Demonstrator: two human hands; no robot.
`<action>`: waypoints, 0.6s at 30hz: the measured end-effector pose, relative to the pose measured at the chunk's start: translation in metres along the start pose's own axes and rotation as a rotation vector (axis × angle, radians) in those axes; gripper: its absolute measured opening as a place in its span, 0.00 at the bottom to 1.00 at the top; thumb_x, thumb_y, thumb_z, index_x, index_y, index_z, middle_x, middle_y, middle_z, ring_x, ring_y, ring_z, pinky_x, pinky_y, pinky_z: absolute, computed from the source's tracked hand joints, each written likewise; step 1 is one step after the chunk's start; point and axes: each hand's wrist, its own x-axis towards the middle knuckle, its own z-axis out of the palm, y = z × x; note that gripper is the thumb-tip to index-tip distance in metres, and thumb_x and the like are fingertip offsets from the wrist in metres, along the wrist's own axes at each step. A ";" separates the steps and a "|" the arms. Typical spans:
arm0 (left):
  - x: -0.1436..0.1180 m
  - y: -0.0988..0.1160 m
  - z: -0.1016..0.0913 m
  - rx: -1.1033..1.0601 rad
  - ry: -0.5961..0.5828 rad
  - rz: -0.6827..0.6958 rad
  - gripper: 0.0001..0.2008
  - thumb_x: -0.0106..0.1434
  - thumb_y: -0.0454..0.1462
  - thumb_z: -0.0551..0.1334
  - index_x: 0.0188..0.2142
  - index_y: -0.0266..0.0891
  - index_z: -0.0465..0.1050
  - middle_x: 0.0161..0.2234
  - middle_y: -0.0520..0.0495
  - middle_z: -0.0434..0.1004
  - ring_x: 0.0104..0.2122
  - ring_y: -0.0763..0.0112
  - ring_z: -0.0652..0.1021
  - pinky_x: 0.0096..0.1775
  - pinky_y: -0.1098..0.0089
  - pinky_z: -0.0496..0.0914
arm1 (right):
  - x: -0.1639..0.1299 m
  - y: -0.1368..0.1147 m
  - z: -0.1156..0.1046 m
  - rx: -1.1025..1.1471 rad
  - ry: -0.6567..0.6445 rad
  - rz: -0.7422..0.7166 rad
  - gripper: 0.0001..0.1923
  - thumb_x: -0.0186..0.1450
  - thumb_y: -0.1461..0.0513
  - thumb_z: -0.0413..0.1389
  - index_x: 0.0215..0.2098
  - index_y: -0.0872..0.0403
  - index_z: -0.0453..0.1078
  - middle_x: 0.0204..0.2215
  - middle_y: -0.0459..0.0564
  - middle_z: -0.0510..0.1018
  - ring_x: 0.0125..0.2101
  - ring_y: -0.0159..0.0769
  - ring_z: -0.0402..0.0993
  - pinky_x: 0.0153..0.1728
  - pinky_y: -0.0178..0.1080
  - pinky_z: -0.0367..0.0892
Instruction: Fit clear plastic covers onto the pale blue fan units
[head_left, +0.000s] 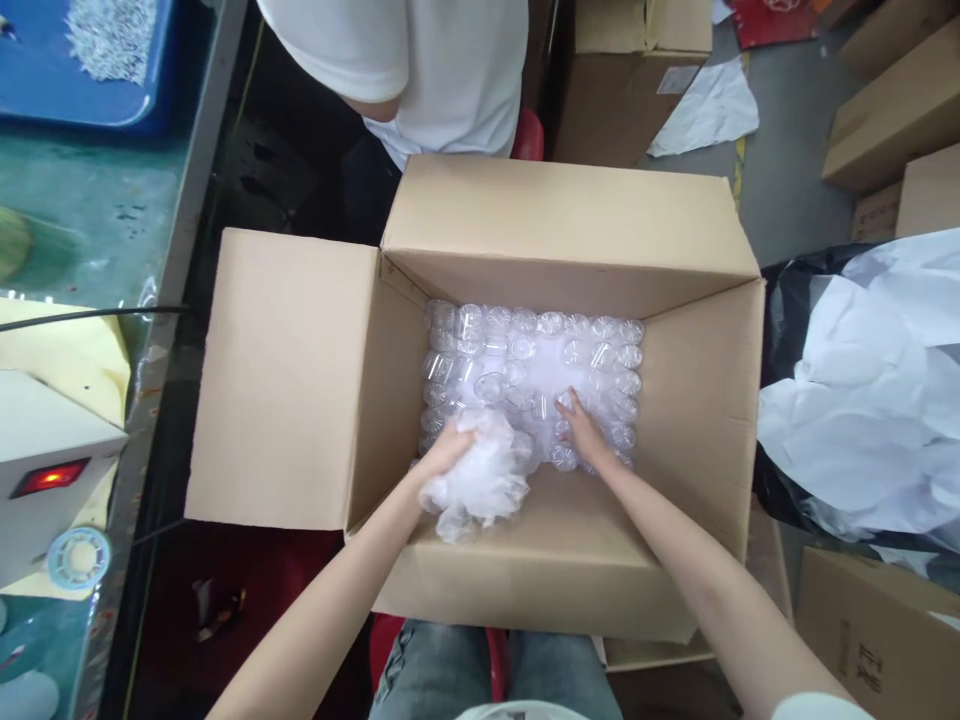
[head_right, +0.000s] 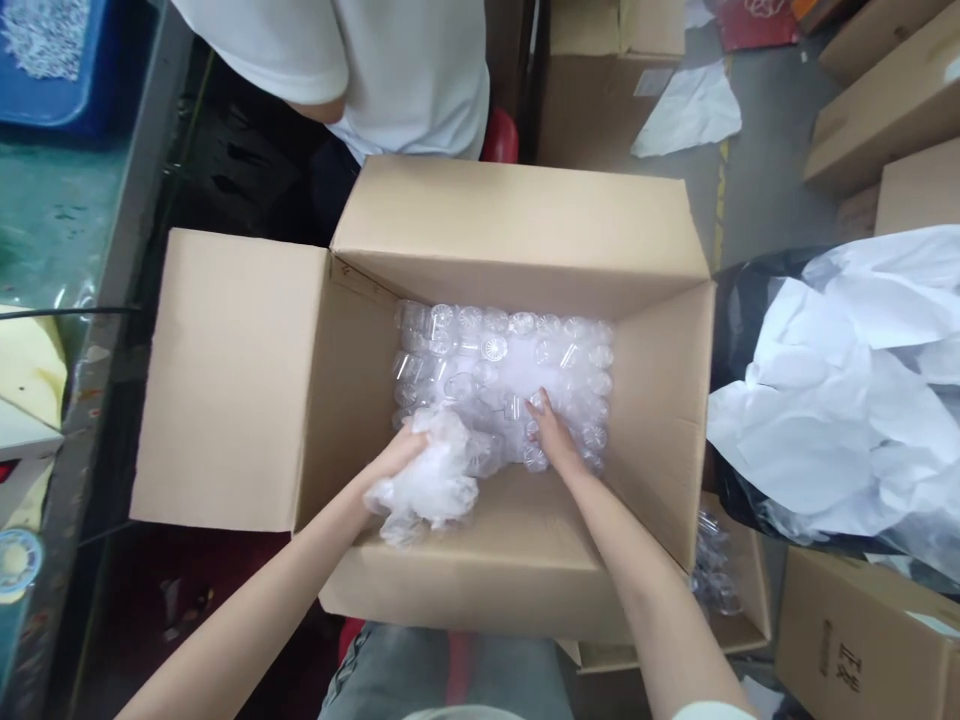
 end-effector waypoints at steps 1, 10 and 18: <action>-0.004 0.001 -0.002 -0.012 -0.006 -0.025 0.11 0.65 0.40 0.61 0.36 0.32 0.72 0.32 0.50 0.76 0.30 0.73 0.76 0.34 0.69 0.73 | 0.001 0.003 0.003 0.003 -0.011 0.002 0.15 0.67 0.62 0.57 0.52 0.54 0.69 0.57 0.55 0.67 0.47 0.41 0.72 0.46 0.47 0.71; -0.028 0.009 -0.017 0.012 -0.060 -0.197 0.10 0.64 0.39 0.61 0.32 0.33 0.71 0.27 0.53 0.72 0.25 0.77 0.73 0.28 0.73 0.70 | 0.024 0.008 -0.007 0.062 0.085 0.053 0.11 0.69 0.59 0.56 0.46 0.58 0.71 0.46 0.53 0.75 0.44 0.40 0.74 0.45 0.47 0.72; -0.013 0.035 -0.002 0.206 -0.077 -0.151 0.07 0.42 0.37 0.65 0.22 0.34 0.73 0.23 0.47 0.76 0.25 0.64 0.75 0.26 0.70 0.69 | 0.019 -0.019 -0.032 0.123 0.123 0.006 0.10 0.69 0.60 0.56 0.45 0.58 0.71 0.42 0.51 0.76 0.42 0.39 0.75 0.44 0.47 0.72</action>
